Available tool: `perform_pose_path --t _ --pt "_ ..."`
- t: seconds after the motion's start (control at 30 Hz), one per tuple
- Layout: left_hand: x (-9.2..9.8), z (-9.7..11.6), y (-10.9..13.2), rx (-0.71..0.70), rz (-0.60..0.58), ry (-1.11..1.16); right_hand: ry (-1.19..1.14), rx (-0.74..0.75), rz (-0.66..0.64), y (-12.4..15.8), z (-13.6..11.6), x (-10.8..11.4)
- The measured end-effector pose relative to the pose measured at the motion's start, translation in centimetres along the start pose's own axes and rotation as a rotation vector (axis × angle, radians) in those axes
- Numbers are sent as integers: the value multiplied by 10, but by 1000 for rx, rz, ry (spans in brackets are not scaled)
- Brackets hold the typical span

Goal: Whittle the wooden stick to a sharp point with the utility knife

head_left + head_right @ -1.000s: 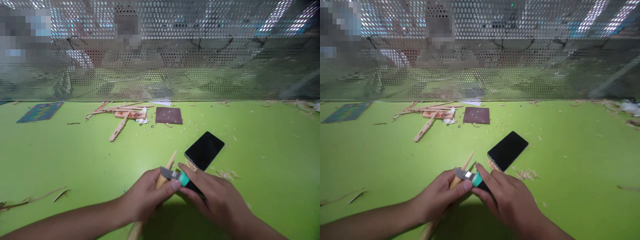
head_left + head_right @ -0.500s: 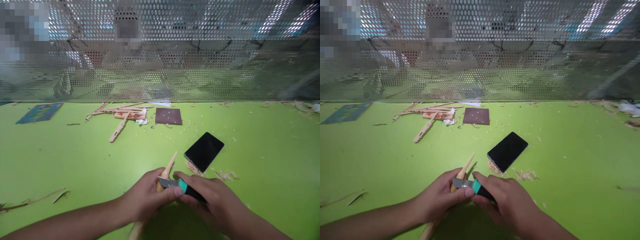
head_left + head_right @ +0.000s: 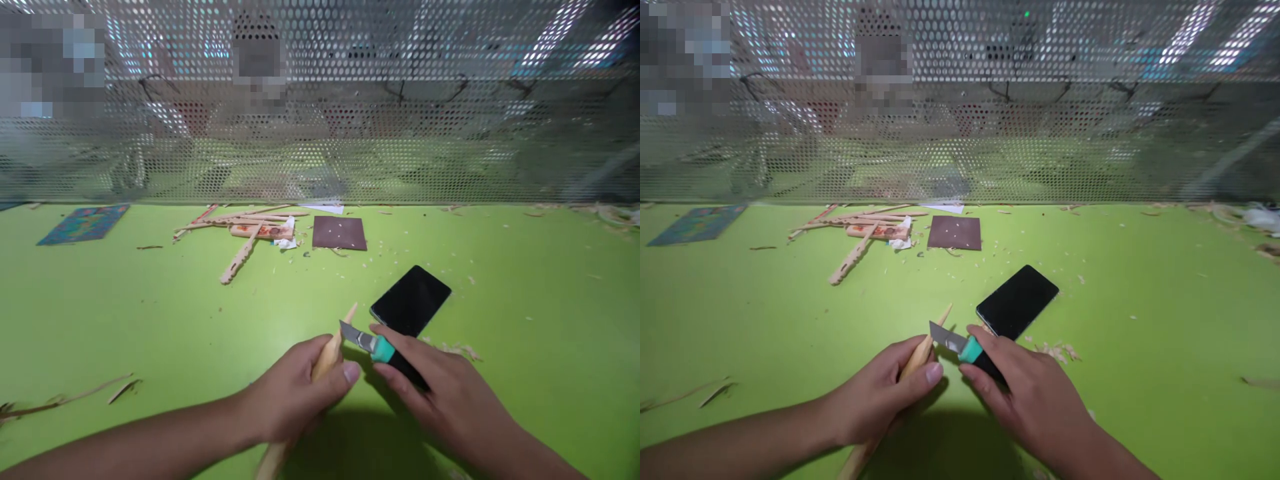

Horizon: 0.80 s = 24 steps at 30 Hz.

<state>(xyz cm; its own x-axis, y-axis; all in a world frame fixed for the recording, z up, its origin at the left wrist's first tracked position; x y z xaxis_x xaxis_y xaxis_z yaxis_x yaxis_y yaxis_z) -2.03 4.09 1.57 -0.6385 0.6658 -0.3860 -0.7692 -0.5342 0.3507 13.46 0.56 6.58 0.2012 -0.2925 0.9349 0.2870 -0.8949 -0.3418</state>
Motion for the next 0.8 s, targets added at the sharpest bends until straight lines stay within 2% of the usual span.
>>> perform_pose_path --t 0.1,0.23,0.4,0.57,0.7,0.8 --pt "-1 7 0 -32 3 -6 -23 30 -40 0 -2 -6" --pt "1 6 -3 16 38 4 -123 109 -120 -1 -13 -12" --pt "2 3 -5 -7 20 72 -190 160 -131 -1 -23 -11" --pt "-6 11 -4 -81 -39 115 -47 126 -29 0 -25 -6" --pt "-4 15 -3 -119 14 43 6 102 78 -1 -22 3" --pt "1 8 -3 -78 41 12 -4 63 112 -2 -15 7"
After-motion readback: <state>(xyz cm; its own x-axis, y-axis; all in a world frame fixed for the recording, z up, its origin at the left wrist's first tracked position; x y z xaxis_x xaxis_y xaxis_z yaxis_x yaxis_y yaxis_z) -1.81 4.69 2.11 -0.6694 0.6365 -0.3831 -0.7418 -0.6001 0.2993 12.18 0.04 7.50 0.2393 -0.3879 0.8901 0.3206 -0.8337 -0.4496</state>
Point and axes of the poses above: each hand's wrist, its own y-axis away from the middle knuckle, its own x-axis out of the back of the hand, z = x × y, the point moved 8 cm from there along -y, towards the middle knuckle, and after that the axes turned 12 degrees about y, right-handed, at the moved point
